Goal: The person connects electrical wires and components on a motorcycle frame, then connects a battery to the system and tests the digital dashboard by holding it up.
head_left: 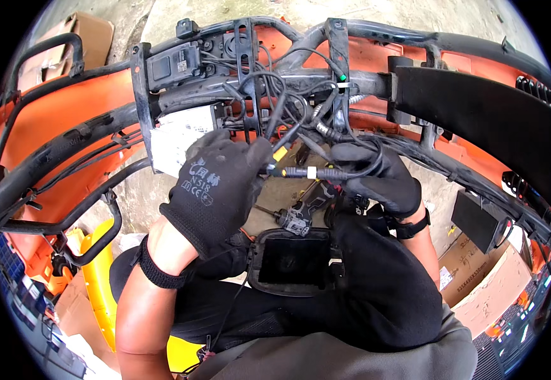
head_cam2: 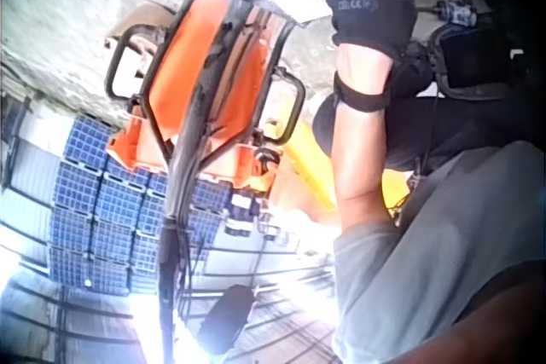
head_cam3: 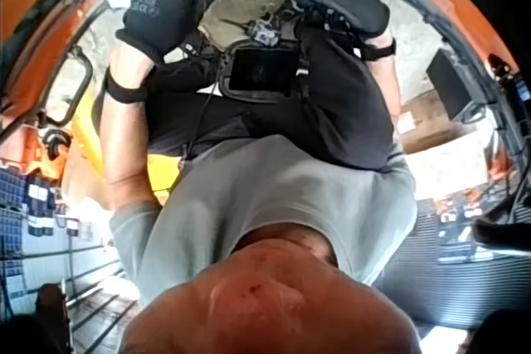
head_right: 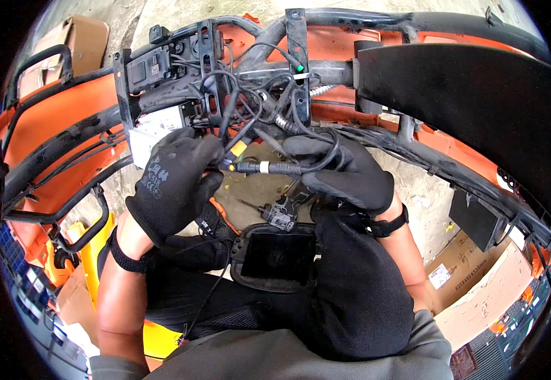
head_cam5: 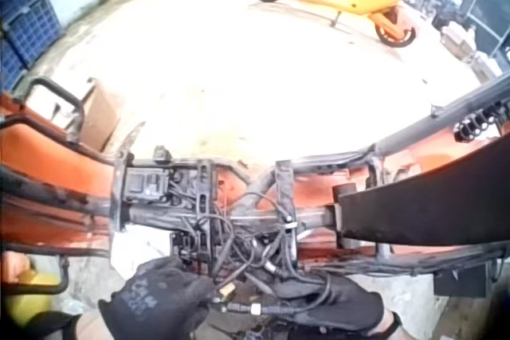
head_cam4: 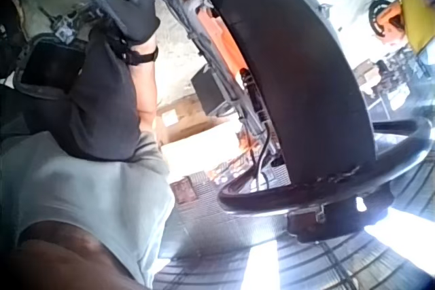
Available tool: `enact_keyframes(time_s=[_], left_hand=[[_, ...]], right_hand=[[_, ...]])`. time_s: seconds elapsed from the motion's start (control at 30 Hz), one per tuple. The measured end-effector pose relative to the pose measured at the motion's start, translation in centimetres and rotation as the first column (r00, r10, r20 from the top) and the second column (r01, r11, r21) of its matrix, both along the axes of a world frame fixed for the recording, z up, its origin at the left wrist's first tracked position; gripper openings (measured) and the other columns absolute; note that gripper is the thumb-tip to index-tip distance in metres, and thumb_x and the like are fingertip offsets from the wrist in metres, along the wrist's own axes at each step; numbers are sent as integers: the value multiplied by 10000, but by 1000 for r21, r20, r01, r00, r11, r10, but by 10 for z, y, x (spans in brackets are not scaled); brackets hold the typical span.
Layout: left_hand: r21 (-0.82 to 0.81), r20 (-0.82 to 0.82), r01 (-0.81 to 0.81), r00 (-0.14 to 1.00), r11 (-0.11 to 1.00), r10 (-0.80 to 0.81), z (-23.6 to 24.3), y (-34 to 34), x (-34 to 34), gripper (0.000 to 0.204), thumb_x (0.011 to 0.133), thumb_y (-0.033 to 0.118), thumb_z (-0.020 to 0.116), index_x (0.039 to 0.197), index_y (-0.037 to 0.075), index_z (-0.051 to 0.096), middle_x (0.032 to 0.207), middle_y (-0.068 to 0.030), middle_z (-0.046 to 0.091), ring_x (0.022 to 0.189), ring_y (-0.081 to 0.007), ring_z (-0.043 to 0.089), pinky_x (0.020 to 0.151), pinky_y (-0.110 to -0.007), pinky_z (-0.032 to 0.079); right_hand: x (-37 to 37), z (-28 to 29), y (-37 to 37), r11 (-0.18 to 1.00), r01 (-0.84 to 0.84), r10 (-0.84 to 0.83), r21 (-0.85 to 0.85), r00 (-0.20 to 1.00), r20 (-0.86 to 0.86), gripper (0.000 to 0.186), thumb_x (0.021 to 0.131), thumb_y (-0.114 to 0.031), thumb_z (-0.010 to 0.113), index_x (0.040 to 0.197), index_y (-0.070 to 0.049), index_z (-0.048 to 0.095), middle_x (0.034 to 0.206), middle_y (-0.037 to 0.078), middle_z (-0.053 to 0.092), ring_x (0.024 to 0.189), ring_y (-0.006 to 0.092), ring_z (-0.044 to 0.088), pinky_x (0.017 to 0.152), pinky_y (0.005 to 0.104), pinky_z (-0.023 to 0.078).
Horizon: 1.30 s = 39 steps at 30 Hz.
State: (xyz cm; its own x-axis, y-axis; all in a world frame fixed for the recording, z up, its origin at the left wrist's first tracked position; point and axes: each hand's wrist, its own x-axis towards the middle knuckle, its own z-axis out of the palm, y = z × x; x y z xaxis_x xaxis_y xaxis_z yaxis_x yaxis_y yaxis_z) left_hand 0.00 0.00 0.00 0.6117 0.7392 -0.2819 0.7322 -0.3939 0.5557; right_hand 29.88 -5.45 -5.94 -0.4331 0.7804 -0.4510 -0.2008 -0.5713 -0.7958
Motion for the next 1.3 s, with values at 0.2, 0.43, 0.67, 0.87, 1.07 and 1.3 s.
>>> enact_keyframes(time_s=[0.2,0.43,0.67,0.87,1.07,1.3], left_hand=[[-76,144,55,989,996,-44,19,3,-4,334,830,24,660,1142,41,540,849,-177,644,870,-421,643,781,-501,483],[50,279,-144,952,988,125,1,9,-20,353,872,28,722,1204,26,603,982,-192,672,878,-367,662,755,-395,544],[171,93,5,995,985,-21,33,35,5,212,923,44,690,1107,30,584,877,-126,642,779,-279,639,710,-387,557],[190,-288,379,903,906,-317,78,79,37,113,967,58,663,1023,33,568,787,-69,616,695,-204,620,672,-379,568],[-187,-125,327,928,926,-352,79,117,57,111,942,-1,657,984,21,557,802,-57,593,741,-176,594,695,-361,509],[-103,-357,367,854,925,-378,87,129,62,90,908,19,673,904,32,584,784,-95,601,730,-216,603,685,-373,500]], right_hand=[[13,-1,-4,963,202,-209,178,978,22,593,854,-244,821,1354,10,628,1254,131,685,996,172,675,860,332,559],[11,3,-1,946,249,-279,208,952,127,430,975,-152,681,1373,-9,602,1021,90,716,833,116,657,713,264,543],[-4,7,-6,964,-249,236,93,963,131,359,981,-56,602,1322,59,586,1119,142,712,1005,188,688,894,315,541],[-26,-8,-5,886,-455,426,86,873,237,585,974,-47,623,1524,27,436,1204,109,650,1093,152,618,982,317,497],[-26,-2,-4,923,-378,356,71,909,217,729,959,-51,624,1613,-31,302,1224,116,622,1109,142,589,933,301,508],[-49,-1,2,952,-280,238,125,933,271,768,975,-66,613,1639,-59,228,1098,109,691,955,119,641,852,286,534]])
